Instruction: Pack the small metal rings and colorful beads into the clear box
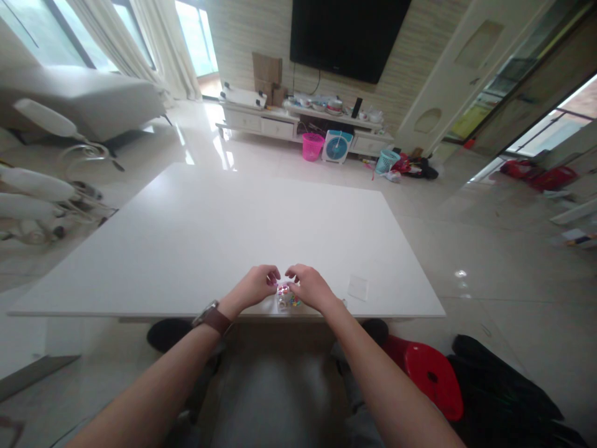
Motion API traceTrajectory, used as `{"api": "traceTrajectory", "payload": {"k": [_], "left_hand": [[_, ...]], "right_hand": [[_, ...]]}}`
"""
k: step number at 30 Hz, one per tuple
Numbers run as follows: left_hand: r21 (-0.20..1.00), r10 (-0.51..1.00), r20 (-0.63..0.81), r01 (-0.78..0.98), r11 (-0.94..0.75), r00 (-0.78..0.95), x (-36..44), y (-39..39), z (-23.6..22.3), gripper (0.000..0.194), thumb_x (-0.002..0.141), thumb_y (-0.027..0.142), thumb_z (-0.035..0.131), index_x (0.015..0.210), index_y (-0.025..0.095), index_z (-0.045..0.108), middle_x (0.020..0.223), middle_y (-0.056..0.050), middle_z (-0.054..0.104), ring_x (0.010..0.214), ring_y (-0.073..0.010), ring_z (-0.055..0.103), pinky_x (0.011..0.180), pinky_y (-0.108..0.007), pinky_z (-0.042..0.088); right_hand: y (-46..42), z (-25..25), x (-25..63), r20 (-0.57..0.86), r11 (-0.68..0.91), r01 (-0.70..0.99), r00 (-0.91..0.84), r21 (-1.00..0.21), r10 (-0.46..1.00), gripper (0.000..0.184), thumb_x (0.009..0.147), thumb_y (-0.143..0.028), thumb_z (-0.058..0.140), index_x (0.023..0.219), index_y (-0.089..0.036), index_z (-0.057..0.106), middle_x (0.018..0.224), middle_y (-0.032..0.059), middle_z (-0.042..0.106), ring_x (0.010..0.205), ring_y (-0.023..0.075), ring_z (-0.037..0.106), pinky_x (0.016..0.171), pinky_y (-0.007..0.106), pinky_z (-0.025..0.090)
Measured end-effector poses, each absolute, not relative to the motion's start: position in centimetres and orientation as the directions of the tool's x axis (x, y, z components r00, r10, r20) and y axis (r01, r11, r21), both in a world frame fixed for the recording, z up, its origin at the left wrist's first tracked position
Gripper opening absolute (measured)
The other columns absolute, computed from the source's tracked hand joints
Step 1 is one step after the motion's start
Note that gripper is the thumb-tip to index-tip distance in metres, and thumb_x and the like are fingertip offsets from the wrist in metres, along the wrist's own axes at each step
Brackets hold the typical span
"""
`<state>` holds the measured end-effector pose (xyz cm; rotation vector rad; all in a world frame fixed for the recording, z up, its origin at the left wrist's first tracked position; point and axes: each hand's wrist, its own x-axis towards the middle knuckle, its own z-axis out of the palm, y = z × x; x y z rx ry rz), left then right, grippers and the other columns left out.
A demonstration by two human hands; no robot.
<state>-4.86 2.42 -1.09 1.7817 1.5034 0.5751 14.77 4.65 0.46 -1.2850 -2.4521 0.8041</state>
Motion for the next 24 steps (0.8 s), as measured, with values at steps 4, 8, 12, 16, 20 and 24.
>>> {"api": "traceTrajectory", "payload": {"k": [4,8,12,16,20,24], "left_hand": [[0.878,0.974,-0.134,0.478,0.031,0.183,-4.3,3.1,0.0,0.013,0.071,0.017,0.068,0.083,0.016,0.066,0.079,-0.004,0.073,0.073,-0.0179,0.069,0.067,-0.028,0.053],[0.947,0.969,-0.18,0.295,0.125,0.169,-4.3,3.5,0.3,0.026,0.07,0.018,0.073,0.094,0.016,0.064,0.082,-0.006,0.075,0.076,-0.0197,0.072,0.07,-0.031,0.056],[0.962,0.966,-0.21,0.208,0.176,0.152,-4.7,3.5,0.7,0.029,0.069,0.017,0.074,0.095,0.016,0.063,0.085,-0.007,0.077,0.08,-0.0208,0.073,0.074,-0.032,0.056],[0.972,0.969,-0.2,0.158,0.176,0.147,-5.1,3.2,1.1,0.026,0.071,0.015,0.074,0.094,0.016,0.063,0.087,-0.008,0.078,0.082,-0.0204,0.073,0.076,-0.032,0.056],[0.973,0.976,-0.178,0.171,0.155,0.127,-5.5,3.0,1.2,0.019,0.072,0.014,0.073,0.09,0.015,0.065,0.084,-0.008,0.077,0.081,-0.0198,0.073,0.075,-0.031,0.055],[0.962,0.977,-0.165,0.24,0.129,0.135,-5.7,3.1,1.1,0.01,0.075,0.016,0.073,0.084,0.014,0.069,0.077,-0.007,0.076,0.072,-0.0172,0.071,0.069,-0.028,0.054]], "right_hand": [[4.9,0.6,14.2,0.1,0.475,0.553,-0.574,-0.684,0.813,0.015,0.084,-0.011,0.064,0.097,-0.018,0.069,0.091,0.002,0.07,0.079,0.0127,0.062,0.077,0.023,0.045],[4.9,0.8,13.9,0.132,0.467,0.541,-0.544,-0.699,0.829,0.009,0.087,-0.014,0.063,0.09,-0.018,0.071,0.086,0.0023,0.071,0.078,0.0134,0.062,0.076,0.024,0.045],[4.8,0.7,13.6,0.132,0.46,0.542,-0.536,-0.703,0.834,0.011,0.086,-0.013,0.064,0.092,-0.018,0.072,0.089,0.0033,0.073,0.079,0.0136,0.064,0.079,0.025,0.047],[4.8,0.5,13.1,0.16,0.46,0.536,-0.512,-0.708,0.844,0.011,0.087,-0.014,0.063,0.091,-0.018,0.073,0.086,0.0033,0.073,0.077,0.014,0.064,0.078,0.025,0.047],[4.8,0.6,12.6,0.156,0.428,0.527,-0.483,-0.734,0.862,0.012,0.087,-0.014,0.063,0.091,-0.018,0.073,0.086,0.0031,0.074,0.076,0.0137,0.064,0.077,0.025,0.048],[4.6,0.8,12.2,0.156,0.417,0.532,-0.466,-0.737,0.871,0.011,0.087,-0.015,0.061,0.089,-0.018,0.072,0.086,0.0027,0.073,0.076,0.0134,0.064,0.077,0.025,0.048]]}}
